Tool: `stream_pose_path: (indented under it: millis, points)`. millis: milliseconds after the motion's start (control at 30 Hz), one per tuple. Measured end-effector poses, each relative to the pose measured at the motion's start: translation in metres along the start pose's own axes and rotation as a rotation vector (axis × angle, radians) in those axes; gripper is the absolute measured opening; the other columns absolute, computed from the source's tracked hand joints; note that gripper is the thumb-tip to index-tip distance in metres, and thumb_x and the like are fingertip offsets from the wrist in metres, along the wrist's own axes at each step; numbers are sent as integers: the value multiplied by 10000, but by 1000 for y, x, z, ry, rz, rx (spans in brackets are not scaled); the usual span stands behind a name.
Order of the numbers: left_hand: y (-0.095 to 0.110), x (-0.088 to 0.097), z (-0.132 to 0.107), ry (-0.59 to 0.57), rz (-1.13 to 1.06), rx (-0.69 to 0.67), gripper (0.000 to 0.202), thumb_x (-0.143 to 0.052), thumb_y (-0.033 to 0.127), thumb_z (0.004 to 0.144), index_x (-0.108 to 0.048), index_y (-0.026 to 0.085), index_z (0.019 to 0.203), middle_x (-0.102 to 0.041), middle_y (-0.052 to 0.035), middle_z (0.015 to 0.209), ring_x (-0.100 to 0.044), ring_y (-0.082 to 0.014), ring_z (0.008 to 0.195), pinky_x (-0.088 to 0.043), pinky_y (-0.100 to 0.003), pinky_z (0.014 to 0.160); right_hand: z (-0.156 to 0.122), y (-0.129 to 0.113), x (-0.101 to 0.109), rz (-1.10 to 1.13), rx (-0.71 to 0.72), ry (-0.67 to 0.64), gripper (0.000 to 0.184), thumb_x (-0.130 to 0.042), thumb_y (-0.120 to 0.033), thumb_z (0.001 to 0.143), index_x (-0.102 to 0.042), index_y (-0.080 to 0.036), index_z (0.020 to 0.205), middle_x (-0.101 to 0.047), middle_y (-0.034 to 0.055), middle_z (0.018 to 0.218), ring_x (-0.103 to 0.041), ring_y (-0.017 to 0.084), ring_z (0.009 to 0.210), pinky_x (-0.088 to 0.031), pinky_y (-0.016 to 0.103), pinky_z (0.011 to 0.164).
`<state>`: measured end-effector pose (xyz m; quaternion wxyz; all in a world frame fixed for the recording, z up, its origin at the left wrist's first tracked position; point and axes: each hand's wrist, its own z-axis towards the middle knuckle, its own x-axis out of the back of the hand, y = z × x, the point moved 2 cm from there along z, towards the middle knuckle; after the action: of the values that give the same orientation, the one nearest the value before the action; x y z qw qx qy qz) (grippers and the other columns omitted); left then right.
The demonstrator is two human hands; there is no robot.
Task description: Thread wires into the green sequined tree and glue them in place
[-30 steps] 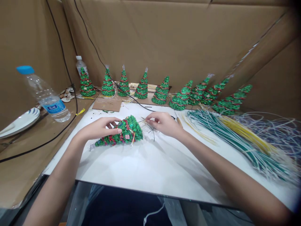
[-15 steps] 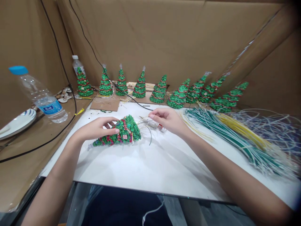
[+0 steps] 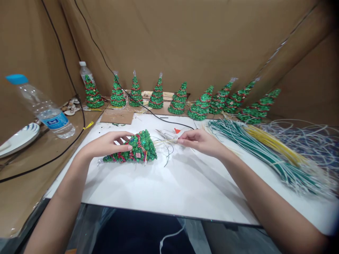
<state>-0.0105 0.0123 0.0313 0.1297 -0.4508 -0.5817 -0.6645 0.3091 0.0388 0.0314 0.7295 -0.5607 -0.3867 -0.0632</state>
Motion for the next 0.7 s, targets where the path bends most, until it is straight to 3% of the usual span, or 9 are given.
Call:
stream_pose_path:
  millis: [100,167,433,700]
  points:
    - [1,0,0,-1,7,4,610,-594,581,817,-572,240,1322,-695,-71,1191,-674,-218,966,-546,-302,803,0,4,1,-11,88,120,404,-668,-575,752,-688,-180,665,-637,60,793,-592,172,781,-474,309,757]
    - [0,0,0,-4,6,14,620,-595,586,814,-568,235,1324,-702,-70,1167,-672,-218,965,-545,-304,806,1,8,3,-13,112,197,373,-679,-552,746,-712,-189,665,-630,72,850,-598,186,820,-478,334,802]
    - [0,0,1,1,5,8,602,-595,584,815,-572,230,1301,-675,-85,1203,-658,-222,964,-545,-320,809,3,26,9,-36,79,340,339,-714,-534,680,-712,-197,650,-616,74,866,-577,193,812,-478,338,747]
    - [-2,-1,1,-1,-10,29,591,-602,574,821,-568,213,1288,-656,-87,1211,-646,-222,979,-545,-332,827,2,22,8,-117,55,415,264,-676,-436,706,-685,-184,627,-606,73,855,-548,178,756,-428,325,686]
